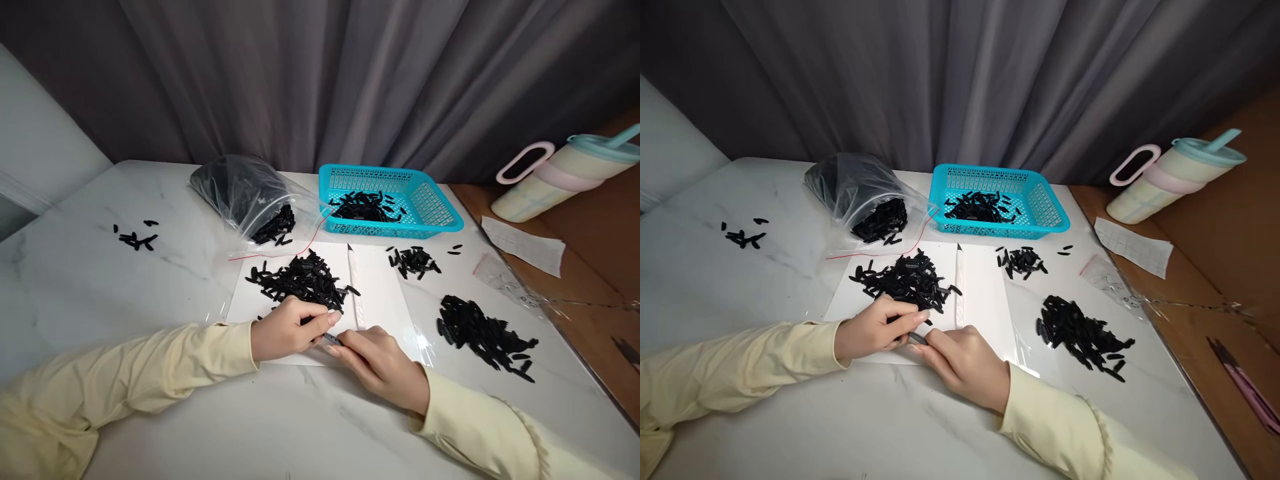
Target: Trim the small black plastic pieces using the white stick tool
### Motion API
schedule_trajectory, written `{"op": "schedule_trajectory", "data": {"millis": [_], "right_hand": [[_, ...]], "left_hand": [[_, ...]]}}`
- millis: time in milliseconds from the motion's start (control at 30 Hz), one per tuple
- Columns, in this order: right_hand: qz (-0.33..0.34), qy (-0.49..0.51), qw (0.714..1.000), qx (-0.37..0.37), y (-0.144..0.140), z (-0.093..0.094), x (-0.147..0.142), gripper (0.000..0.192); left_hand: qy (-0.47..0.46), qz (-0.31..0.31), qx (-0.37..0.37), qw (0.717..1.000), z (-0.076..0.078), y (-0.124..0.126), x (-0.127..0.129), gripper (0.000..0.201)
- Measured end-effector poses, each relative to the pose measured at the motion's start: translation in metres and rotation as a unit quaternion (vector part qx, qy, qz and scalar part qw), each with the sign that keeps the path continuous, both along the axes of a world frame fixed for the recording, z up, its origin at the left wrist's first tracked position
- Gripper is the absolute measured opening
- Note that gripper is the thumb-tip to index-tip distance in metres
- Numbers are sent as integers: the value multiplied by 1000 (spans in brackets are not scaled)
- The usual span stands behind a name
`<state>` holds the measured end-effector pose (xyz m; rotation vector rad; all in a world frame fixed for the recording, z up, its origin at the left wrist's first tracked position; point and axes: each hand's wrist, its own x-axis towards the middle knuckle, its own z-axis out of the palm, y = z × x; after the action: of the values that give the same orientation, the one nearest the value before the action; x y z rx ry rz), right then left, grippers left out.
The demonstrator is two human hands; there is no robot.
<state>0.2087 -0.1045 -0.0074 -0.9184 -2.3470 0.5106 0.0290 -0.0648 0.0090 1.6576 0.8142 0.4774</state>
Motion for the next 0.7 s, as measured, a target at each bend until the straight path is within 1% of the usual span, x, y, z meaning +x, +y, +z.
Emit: {"op": "schedule_trajectory", "data": {"millis": [67,133,267,400,700], "right_hand": [[-6,8,1000,-5,-1,0,1,37],[-8,10,1000,-5,-1,-1,2,37],[-11,25,1000,1,0,-1,2,36],[4,40,999,-2,2,0,3,34],[22,32,999,-2,4,-1,4,34]], "left_hand": [[-9,0,-16,1000,1,0,-1,43],[-10,-8,-13,1000,1,0,-2,44],[-15,-35,31,999,0,-1,-1,41],[-12,-40,76,996,-3,-2,-2,39],[13,-26,71,997,-1,-2,-3,38]]}}
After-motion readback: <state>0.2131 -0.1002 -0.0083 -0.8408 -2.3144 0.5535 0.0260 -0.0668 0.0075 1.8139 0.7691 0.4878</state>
